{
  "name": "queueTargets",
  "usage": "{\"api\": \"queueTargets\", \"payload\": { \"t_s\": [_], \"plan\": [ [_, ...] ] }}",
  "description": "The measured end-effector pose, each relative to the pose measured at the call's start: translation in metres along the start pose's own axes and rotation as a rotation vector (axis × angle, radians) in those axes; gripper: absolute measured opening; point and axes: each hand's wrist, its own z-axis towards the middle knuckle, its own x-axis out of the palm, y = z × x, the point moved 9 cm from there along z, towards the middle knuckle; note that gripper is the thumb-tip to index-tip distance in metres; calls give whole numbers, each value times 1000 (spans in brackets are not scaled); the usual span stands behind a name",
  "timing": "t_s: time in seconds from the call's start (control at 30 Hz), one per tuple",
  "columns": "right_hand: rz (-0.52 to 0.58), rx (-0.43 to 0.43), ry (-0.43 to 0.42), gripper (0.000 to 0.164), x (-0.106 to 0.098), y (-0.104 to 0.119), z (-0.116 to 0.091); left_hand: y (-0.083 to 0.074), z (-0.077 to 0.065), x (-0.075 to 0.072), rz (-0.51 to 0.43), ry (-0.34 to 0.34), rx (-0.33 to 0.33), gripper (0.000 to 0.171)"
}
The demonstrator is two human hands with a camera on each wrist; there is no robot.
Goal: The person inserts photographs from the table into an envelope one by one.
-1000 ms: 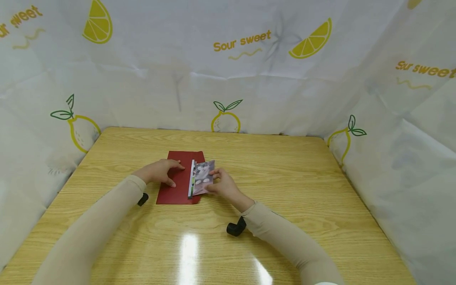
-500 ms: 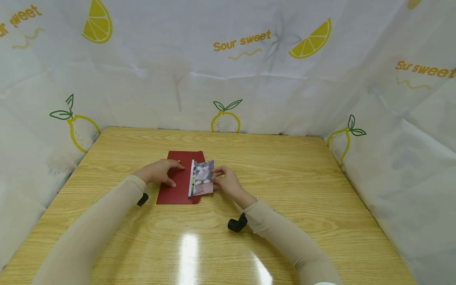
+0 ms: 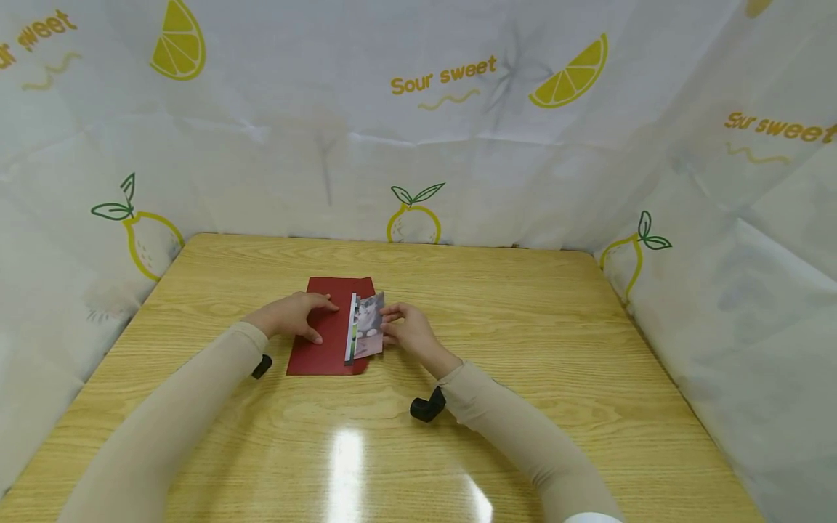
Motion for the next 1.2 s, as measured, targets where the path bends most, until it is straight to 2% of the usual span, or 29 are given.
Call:
{"api": "queueTargets", "payload": {
  "t_s": [0.33,0.6,0.9,1.2],
  "plan": [
    [-74,5,-15,22,8,5,5,3,1,1,13,-6,-3,64],
    [-45,44,-13,22,15,-1,12,4,1,0,-2,-6,-11,64],
    [-78,40,1,22,26,-2,16,3,1,0,1,-8,-3,63],
    [-83,34,-19,33,28,0,18,2,0,-1,-1,-10,4,63]
  ]
}}
